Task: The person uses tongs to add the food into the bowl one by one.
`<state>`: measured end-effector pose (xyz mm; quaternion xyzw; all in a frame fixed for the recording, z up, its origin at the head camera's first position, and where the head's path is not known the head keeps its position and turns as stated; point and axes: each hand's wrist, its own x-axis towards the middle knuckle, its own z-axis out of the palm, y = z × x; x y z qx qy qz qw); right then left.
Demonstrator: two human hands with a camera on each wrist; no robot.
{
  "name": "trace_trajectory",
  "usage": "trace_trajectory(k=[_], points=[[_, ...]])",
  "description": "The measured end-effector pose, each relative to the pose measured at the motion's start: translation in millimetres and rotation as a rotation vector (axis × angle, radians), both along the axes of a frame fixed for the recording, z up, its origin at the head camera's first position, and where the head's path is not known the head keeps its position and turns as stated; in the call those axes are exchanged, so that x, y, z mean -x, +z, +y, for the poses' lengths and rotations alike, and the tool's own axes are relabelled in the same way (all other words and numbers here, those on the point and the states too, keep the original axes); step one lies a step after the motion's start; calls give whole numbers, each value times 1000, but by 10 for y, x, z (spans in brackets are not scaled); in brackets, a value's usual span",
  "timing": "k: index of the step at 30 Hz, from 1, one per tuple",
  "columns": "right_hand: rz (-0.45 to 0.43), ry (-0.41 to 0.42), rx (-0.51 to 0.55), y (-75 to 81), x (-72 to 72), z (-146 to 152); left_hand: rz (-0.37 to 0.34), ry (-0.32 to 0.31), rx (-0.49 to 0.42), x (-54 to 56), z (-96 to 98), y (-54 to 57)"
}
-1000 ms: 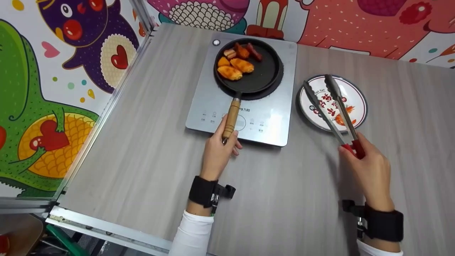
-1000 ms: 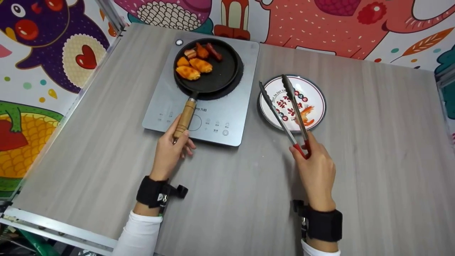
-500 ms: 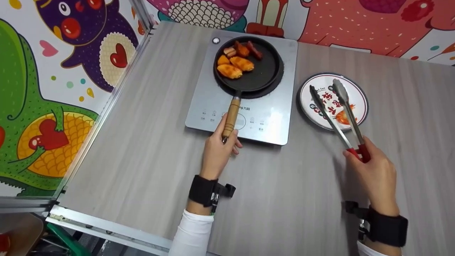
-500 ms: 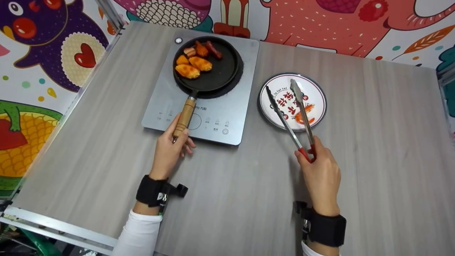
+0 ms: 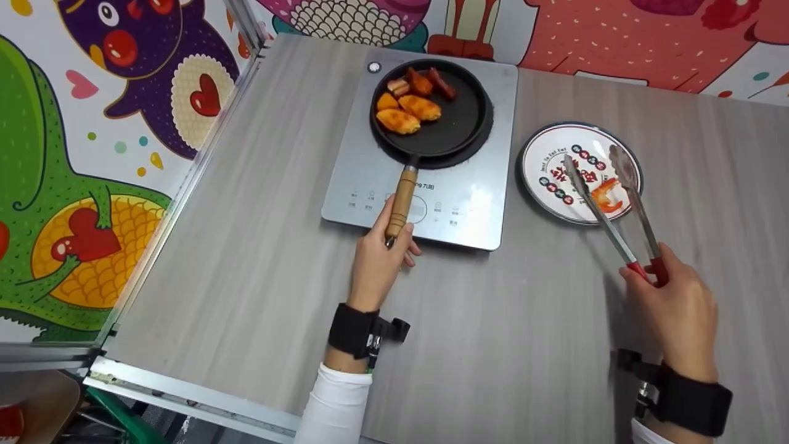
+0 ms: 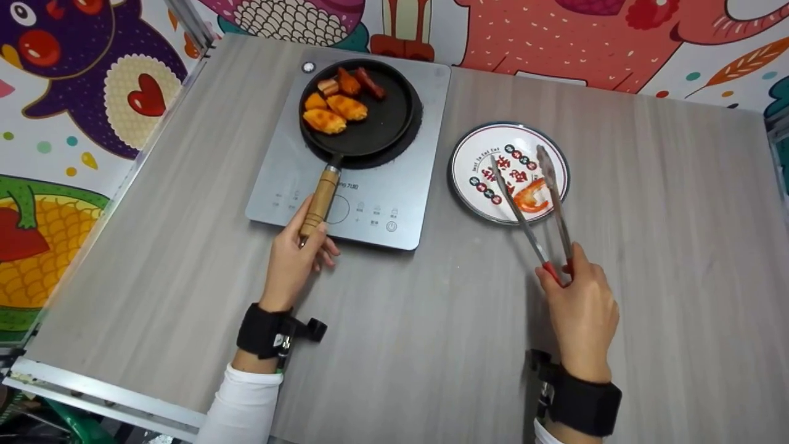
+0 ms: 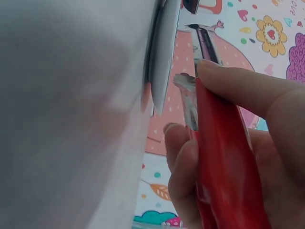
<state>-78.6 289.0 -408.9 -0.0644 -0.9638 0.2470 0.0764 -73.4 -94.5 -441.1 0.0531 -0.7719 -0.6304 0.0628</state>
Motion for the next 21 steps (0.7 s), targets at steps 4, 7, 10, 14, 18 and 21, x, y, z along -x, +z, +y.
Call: trace_trajectory(k=[4, 7, 10, 14, 18, 21], points=[[-20, -3, -42, 52, -30, 41, -7, -1, -13, -4, -5, 8], [-62, 6, -66, 90, -44, 66, -16, -2, -27, -22, 1, 84], [-98, 23, -84, 113, -56, 78, -12, -3, -28, -51, 16, 207], [-97, 46, -112, 138, -79, 65, -3, -5, -17, -81, 33, 328], [-96, 56, -128, 158, -106, 51, 0, -6, -14, -87, 35, 345], [-84, 56, -137, 162, -123, 45, 1, -6, -19, -84, 36, 335]])
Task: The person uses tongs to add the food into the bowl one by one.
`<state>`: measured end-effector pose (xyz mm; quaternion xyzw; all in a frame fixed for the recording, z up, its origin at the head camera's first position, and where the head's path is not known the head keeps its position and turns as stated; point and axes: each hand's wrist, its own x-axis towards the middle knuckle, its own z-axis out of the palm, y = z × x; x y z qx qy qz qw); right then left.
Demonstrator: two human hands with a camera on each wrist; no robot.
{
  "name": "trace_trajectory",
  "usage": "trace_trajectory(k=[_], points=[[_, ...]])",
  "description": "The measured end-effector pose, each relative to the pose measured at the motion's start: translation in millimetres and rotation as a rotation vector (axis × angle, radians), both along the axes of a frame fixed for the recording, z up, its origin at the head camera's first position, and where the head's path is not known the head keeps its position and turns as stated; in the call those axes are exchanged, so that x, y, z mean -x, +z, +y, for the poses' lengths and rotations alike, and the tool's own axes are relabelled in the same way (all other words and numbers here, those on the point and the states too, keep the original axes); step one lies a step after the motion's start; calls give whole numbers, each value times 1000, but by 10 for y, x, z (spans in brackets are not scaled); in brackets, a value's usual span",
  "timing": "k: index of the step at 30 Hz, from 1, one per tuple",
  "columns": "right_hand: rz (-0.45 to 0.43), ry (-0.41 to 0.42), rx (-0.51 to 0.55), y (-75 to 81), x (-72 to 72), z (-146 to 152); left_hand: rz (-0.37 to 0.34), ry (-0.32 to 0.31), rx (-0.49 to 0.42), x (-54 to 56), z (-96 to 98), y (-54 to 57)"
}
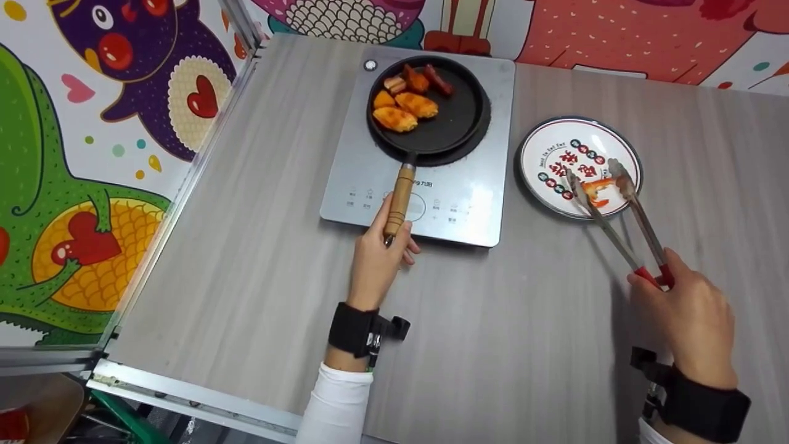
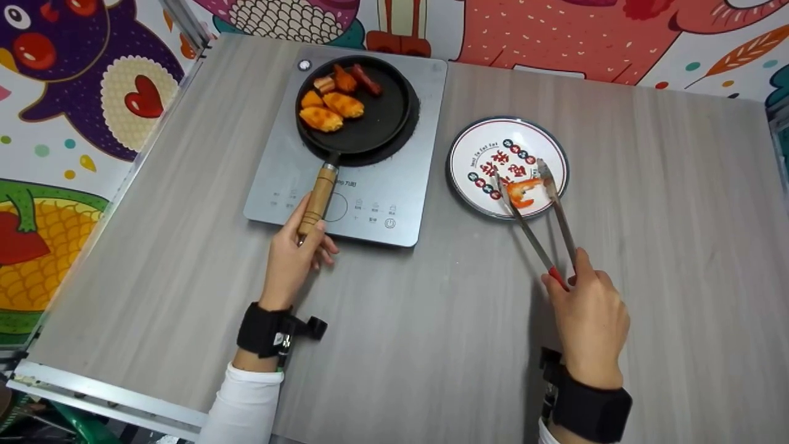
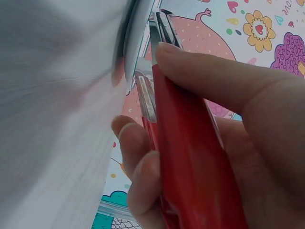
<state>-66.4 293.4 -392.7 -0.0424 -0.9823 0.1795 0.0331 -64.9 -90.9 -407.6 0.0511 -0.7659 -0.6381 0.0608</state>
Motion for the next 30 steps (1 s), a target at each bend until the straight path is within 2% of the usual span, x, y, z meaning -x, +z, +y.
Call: trace_trajectory(k=[3, 10, 19, 30], points=[[20, -2, 0, -1, -9, -5, 0, 2, -5, 0, 4, -2], [130, -14, 12, -33, -46, -33, -7, 10, 0, 2, 11, 2], [192, 5, 30, -47, -46, -28, -12, 8, -4, 4, 4, 0], [187, 12, 38, -62, -39, -27, -38, 11, 16, -10, 14, 43]])
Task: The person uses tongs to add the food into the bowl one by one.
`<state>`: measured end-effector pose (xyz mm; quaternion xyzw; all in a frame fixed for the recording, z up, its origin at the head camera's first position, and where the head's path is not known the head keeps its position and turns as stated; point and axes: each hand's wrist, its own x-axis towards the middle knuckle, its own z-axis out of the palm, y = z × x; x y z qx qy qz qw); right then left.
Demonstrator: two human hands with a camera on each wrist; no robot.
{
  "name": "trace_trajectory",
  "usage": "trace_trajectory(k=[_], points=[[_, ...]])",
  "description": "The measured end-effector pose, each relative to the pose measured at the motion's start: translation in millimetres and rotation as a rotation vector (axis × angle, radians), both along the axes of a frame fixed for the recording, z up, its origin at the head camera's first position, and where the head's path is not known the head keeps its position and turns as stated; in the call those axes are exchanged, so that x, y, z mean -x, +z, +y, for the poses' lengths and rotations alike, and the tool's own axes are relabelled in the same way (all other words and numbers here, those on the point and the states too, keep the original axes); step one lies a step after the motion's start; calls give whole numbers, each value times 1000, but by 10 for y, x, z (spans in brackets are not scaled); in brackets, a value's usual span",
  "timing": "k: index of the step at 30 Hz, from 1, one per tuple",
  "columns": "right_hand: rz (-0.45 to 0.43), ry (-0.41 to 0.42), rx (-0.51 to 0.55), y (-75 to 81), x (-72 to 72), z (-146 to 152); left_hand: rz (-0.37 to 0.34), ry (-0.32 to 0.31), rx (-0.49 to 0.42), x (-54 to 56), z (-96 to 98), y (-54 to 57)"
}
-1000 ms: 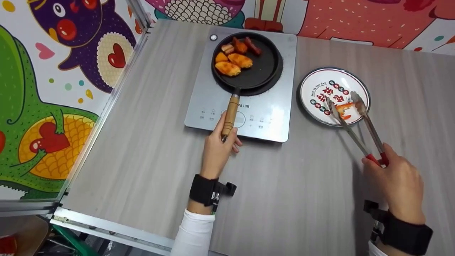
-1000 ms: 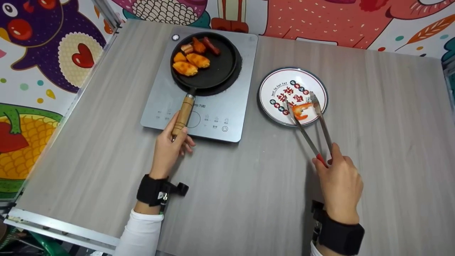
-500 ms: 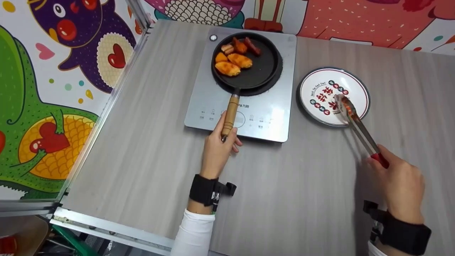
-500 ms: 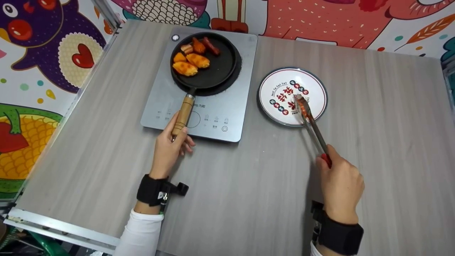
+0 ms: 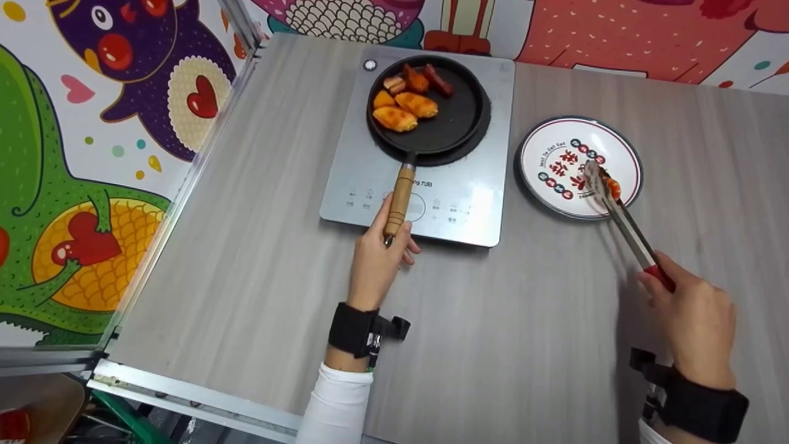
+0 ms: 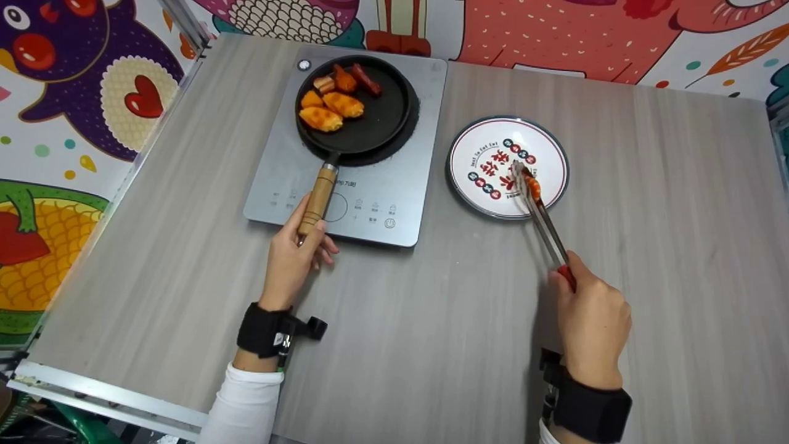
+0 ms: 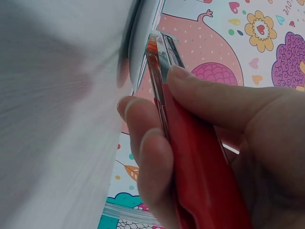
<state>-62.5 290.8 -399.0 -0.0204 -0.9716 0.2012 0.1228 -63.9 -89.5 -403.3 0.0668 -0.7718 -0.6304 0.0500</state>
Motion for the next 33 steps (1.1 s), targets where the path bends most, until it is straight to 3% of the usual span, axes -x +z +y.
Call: trace_trajectory(k=[3, 9, 11, 26, 33], points=[[1, 3, -6, 7, 5, -5, 1, 1, 10, 13, -7, -41], [9, 3, 12, 25, 8, -8, 6, -6, -15, 85, -41, -301], [2, 0, 19, 31, 11, -8, 10, -7, -8, 90, -45, -332], [-101, 17, 113, 91, 97, -66, 21, -3, -14, 92, -65, -342], [-59, 59, 168, 165, 216, -196, 23, -10, -6, 90, -53, -358]])
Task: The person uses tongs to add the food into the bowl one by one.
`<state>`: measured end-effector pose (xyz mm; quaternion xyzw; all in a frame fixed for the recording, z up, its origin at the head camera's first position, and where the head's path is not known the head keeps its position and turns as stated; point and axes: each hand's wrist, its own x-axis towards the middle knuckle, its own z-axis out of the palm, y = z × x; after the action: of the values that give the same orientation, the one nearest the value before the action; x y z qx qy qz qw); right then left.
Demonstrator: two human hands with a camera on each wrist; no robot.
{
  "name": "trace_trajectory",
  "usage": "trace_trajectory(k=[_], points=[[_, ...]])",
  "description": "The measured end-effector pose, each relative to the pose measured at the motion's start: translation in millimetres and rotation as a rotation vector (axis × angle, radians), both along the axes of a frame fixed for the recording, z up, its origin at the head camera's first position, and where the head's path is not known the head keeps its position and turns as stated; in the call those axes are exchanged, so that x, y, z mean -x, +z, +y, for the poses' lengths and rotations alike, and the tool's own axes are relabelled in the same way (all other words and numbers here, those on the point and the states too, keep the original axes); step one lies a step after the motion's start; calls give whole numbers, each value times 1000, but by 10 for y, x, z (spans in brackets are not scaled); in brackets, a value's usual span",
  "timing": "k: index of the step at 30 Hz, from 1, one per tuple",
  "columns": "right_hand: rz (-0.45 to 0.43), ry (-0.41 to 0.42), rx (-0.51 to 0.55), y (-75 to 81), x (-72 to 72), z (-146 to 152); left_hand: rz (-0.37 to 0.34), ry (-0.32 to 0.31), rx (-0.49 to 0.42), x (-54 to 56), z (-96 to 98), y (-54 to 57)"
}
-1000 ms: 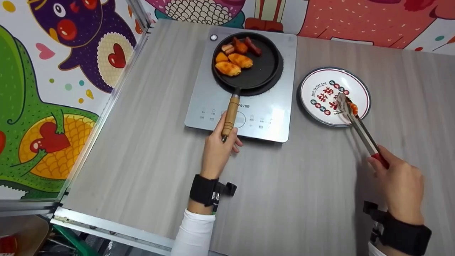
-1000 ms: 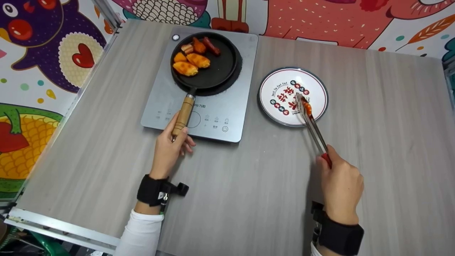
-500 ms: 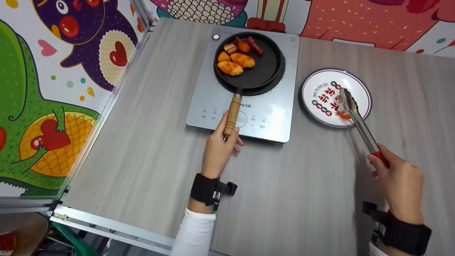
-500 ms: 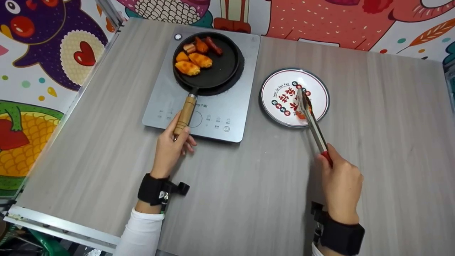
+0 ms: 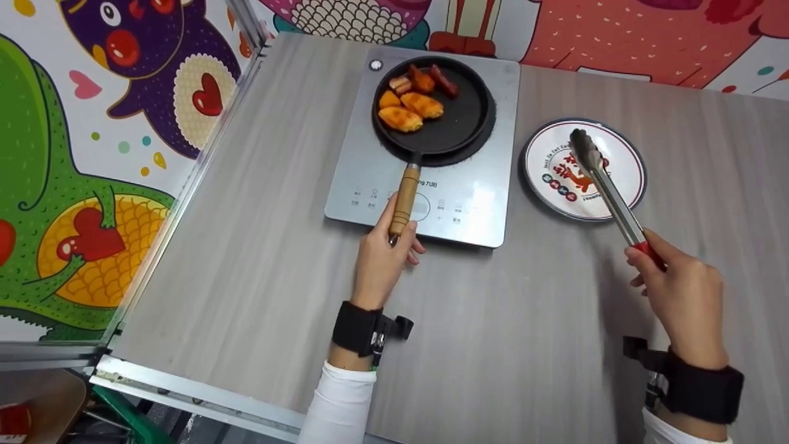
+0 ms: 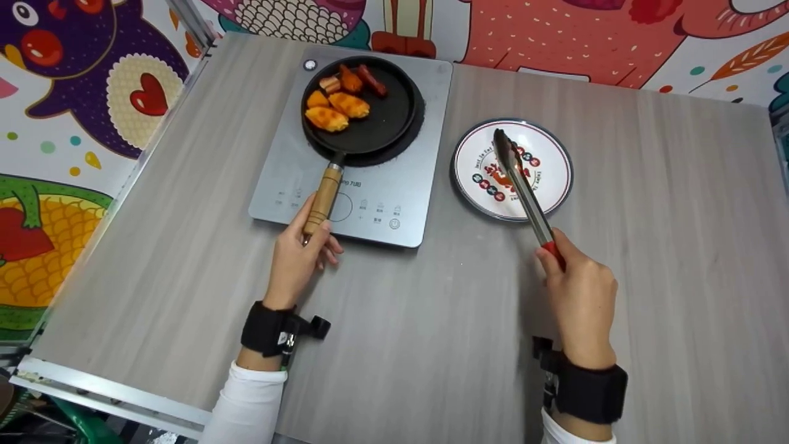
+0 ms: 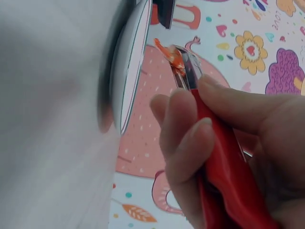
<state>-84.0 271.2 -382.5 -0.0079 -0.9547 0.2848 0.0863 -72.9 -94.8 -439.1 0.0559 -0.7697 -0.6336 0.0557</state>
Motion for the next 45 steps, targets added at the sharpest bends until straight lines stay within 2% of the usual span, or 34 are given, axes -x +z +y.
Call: trace_trajectory(k=[7, 10, 18, 21, 27, 31, 34, 38, 41, 45], points=[[67, 67, 55, 82, 146, -199, -1, 0, 11, 2, -7, 5], [54, 91, 80, 112, 215, -303, -9, -3, -2, -1, -3, 35], [19, 129, 142, 126, 366, -564, -30, 0, -6, -91, 43, 326], [15, 141, 181, 123, 420, -664, -25, 1, 6, -104, 51, 371], [6, 160, 239, 87, 521, -877, -21, 2, 0, -101, 48, 372], [-27, 191, 285, 51, 579, -1022, -25, 7, 4, -57, 24, 185], [-58, 215, 324, 25, 625, -1112, -26, 10, 4, -48, 22, 145], [-83, 235, 362, -8, 674, -1189, -32, 9, 1, -97, 50, 322], [-104, 249, 378, -35, 707, -1219, -41, 9, 10, -110, 58, 363], [-117, 267, 380, -50, 760, -1239, -38, 8, 2, -101, 61, 365]])
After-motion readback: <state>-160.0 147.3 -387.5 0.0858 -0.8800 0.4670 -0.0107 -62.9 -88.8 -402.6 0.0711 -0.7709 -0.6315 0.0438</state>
